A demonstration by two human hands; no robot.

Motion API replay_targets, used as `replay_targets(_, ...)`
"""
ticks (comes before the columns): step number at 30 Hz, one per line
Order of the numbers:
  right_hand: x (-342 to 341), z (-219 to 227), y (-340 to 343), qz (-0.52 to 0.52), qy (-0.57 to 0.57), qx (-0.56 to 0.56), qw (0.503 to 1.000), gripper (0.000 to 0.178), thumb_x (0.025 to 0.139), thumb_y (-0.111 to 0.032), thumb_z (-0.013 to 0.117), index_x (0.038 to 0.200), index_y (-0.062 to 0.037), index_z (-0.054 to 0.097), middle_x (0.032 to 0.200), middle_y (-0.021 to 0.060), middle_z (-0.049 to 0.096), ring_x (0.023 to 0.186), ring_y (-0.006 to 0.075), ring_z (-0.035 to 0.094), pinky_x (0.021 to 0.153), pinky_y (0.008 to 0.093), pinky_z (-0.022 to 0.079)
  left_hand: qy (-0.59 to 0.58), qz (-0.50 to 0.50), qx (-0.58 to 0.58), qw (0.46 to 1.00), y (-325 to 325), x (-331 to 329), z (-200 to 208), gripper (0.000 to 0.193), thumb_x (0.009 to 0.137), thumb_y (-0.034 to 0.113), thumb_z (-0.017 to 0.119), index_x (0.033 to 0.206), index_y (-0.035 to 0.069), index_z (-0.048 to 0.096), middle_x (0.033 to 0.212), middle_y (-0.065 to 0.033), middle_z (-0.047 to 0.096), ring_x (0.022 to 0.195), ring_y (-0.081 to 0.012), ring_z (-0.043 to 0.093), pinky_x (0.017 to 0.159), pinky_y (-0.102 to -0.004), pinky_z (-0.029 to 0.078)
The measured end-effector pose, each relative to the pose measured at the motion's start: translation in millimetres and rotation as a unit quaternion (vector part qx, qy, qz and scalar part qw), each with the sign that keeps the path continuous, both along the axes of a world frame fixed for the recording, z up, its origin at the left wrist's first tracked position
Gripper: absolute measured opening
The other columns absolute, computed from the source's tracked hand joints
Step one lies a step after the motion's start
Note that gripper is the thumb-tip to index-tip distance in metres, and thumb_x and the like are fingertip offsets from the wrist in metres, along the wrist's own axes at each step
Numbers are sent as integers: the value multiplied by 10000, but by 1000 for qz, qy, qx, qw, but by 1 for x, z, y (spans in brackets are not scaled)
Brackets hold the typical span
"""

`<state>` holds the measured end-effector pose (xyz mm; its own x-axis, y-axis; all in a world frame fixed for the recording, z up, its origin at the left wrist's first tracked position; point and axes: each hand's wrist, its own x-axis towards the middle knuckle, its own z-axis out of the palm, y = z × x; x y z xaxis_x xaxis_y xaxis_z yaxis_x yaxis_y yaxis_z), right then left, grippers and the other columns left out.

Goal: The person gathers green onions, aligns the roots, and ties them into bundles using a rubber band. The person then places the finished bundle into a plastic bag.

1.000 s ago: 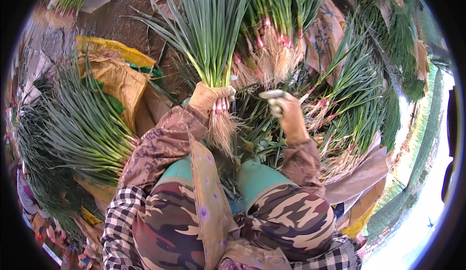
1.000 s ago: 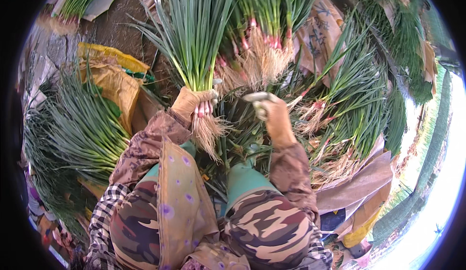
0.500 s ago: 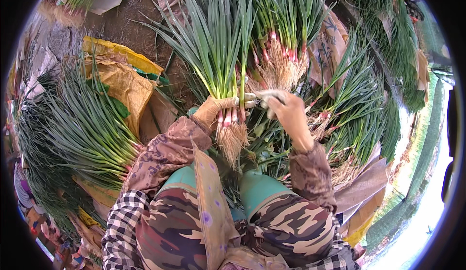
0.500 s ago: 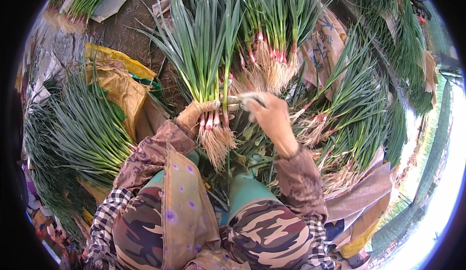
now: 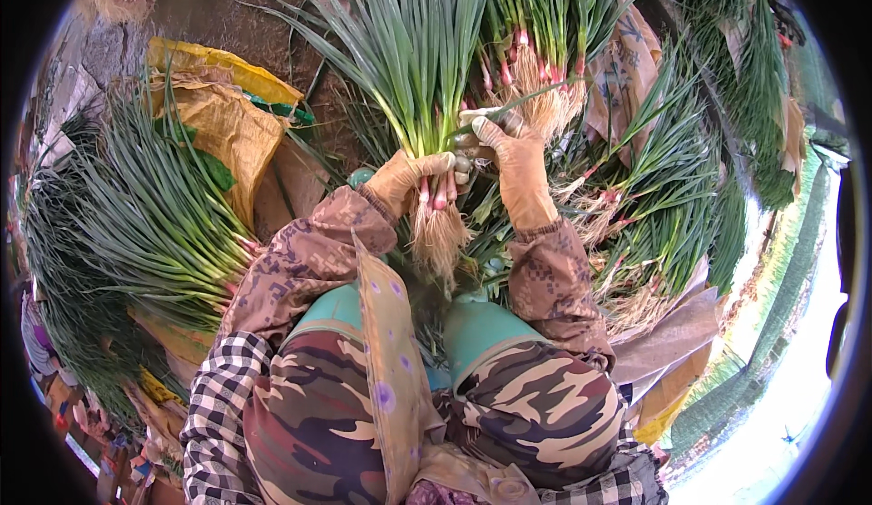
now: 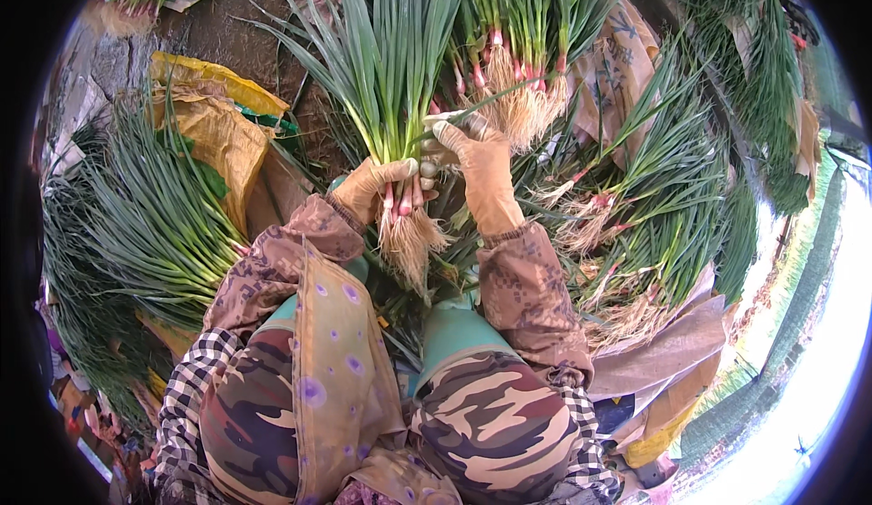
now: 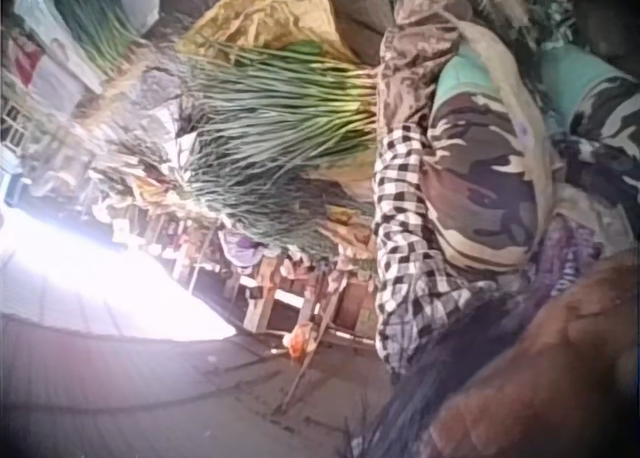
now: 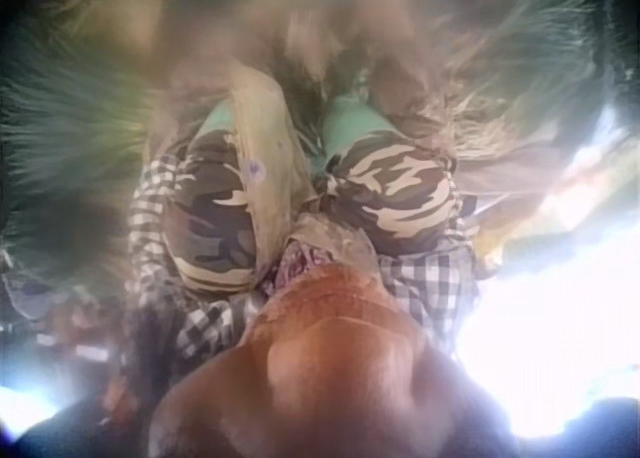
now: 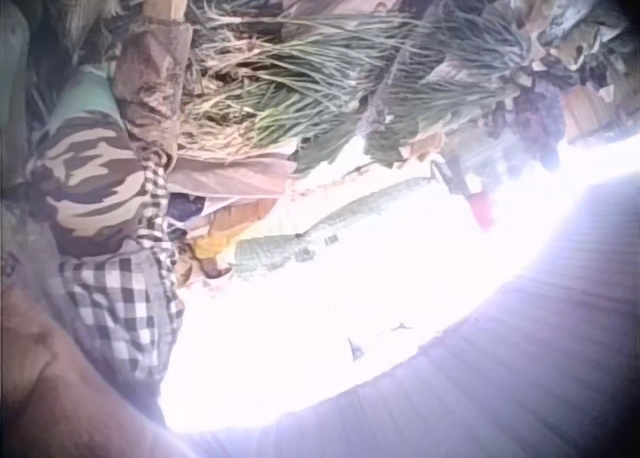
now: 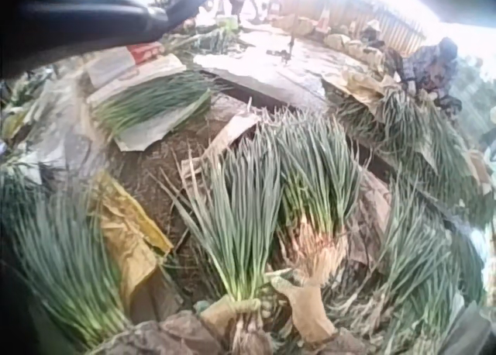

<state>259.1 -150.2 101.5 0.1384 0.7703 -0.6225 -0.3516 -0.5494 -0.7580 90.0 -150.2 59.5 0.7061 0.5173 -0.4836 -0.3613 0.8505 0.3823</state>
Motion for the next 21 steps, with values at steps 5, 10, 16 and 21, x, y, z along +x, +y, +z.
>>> replay_targets(5,-8,-5,3,50,-51,84,994,77,874,-30,605,919,-29,667,819,19,674,689,70,592,574,210,479,25,-4,-7,1000,-2,-3,-12,284,877,226,613,1079,41,543,801,-46,578,624,-162,573,728,-337,533)
replay_targets(10,-4,-1,0,86,-6,86,993,79,897,-92,593,851,-33,619,742,13,630,614,88,567,556,212,457,27,12,-50,998,2,2,8,245,837,108,561,1073,52,532,774,-42,564,615,-143,562,522,-269,502)
replay_targets(16,22,9,-23,20,248,124,961,101,926,-132,552,906,-34,557,741,34,562,645,141,553,582,240,459,51,-76,-40,995,20,-9,31,374,798,174,646,1070,-44,510,703,-32,535,569,-123,528,607,-300,562)
replay_targets(21,58,27,-67,261,-56,-54,962,158,869,-182,647,897,-30,613,792,65,641,683,101,589,581,234,471,-13,51,41,998,60,-42,36,477,843,224,681,1149,-67,461,705,17,463,557,-72,485,578,-291,545)
